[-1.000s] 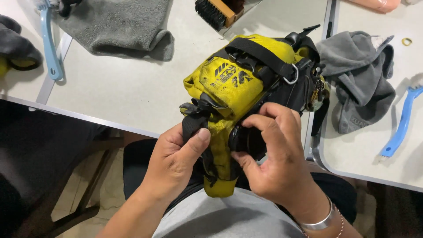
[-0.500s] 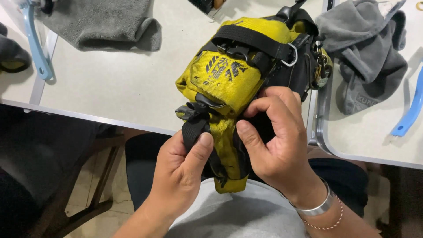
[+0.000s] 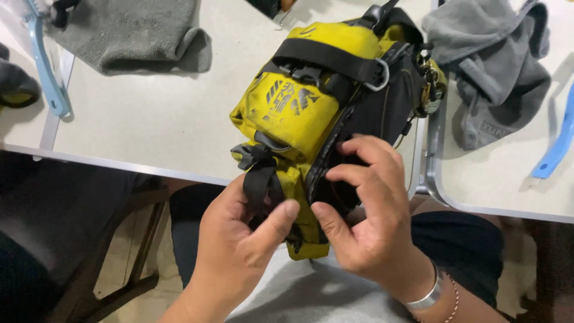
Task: Cleaning a yellow and black bag using a spray cleaner, a toothbrush for scrubbing, and a microfiber cloth for wiping.
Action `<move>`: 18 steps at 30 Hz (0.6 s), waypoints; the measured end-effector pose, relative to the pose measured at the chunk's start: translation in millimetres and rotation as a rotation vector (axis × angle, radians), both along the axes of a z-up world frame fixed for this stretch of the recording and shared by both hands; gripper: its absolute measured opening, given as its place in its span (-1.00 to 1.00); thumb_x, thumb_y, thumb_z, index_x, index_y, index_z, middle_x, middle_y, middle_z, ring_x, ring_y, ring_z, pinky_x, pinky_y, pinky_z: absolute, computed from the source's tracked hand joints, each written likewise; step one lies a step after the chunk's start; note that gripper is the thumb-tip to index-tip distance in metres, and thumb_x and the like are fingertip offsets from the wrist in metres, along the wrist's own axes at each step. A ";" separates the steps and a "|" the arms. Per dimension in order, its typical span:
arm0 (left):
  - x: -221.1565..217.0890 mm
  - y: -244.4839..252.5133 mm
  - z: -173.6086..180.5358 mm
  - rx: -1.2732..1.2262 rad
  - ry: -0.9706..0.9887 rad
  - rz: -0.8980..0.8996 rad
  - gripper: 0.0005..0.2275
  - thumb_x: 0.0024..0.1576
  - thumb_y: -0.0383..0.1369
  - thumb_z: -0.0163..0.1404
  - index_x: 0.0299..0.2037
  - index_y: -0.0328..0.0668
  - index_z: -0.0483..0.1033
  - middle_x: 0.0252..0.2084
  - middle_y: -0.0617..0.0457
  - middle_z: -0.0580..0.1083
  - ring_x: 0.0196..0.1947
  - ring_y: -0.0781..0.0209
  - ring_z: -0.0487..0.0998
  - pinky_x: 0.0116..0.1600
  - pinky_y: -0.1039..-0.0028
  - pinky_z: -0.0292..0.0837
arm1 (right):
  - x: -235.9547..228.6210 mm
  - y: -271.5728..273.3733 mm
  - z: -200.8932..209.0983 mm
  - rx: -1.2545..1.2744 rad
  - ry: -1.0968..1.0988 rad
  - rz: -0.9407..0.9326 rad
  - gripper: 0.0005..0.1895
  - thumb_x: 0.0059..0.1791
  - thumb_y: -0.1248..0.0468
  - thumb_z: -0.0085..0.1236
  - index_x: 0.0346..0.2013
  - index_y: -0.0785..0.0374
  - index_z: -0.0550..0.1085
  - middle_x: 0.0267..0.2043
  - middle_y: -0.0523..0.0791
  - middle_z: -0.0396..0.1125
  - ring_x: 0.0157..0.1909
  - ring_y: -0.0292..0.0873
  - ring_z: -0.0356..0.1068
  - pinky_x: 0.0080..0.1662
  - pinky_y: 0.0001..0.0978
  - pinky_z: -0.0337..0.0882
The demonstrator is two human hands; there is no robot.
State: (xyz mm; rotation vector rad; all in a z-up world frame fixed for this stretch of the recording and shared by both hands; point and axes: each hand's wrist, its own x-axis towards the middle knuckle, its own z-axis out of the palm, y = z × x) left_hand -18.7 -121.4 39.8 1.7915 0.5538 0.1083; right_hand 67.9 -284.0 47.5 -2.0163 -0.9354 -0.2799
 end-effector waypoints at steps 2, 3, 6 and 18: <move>3.7 -1.5 3.4 0.014 0.036 0.013 -0.86 0.03 -0.32 0.20 -0.29 -0.11 0.54 -0.40 0.18 0.50 -0.38 0.37 0.46 -0.25 0.50 0.45 | 4.5 -4.1 2.6 0.007 -0.021 0.015 -0.66 0.05 0.13 -0.02 -0.15 0.41 0.41 0.03 0.21 0.29 0.14 0.30 0.33 0.24 0.17 0.34; 5.6 -2.3 5.3 0.031 0.086 0.038 -0.85 -0.01 -0.37 0.19 -0.26 -0.12 0.61 -0.35 0.15 0.60 -0.34 0.36 0.57 -0.22 0.48 0.53 | 6.6 -6.4 4.0 0.017 -0.028 0.041 -0.66 0.06 0.14 -0.02 -0.14 0.42 0.43 0.01 0.19 0.35 0.11 0.29 0.37 0.21 0.15 0.39; 0.6 10.2 -8.9 0.151 0.257 0.095 -0.86 -0.03 -0.33 0.19 -0.30 -0.10 0.59 -0.47 0.12 0.49 -0.42 0.29 0.39 -0.30 0.37 0.34 | 35.7 -26.7 9.7 0.047 -0.111 -0.073 -0.76 0.06 0.25 0.03 -0.11 0.40 0.43 0.01 0.14 0.39 0.07 0.16 0.41 0.23 0.07 0.37; -0.9 40.4 -73.9 0.016 0.015 0.177 -0.72 0.03 -0.52 0.16 -0.03 -0.35 0.55 -0.14 -0.03 0.61 -0.11 0.21 0.55 0.01 0.37 0.52 | 93.6 -37.2 -32.1 0.019 -0.195 -0.177 -0.70 0.01 0.38 0.04 -0.07 0.61 0.46 -0.07 0.15 0.30 0.02 0.21 0.32 0.14 0.04 0.37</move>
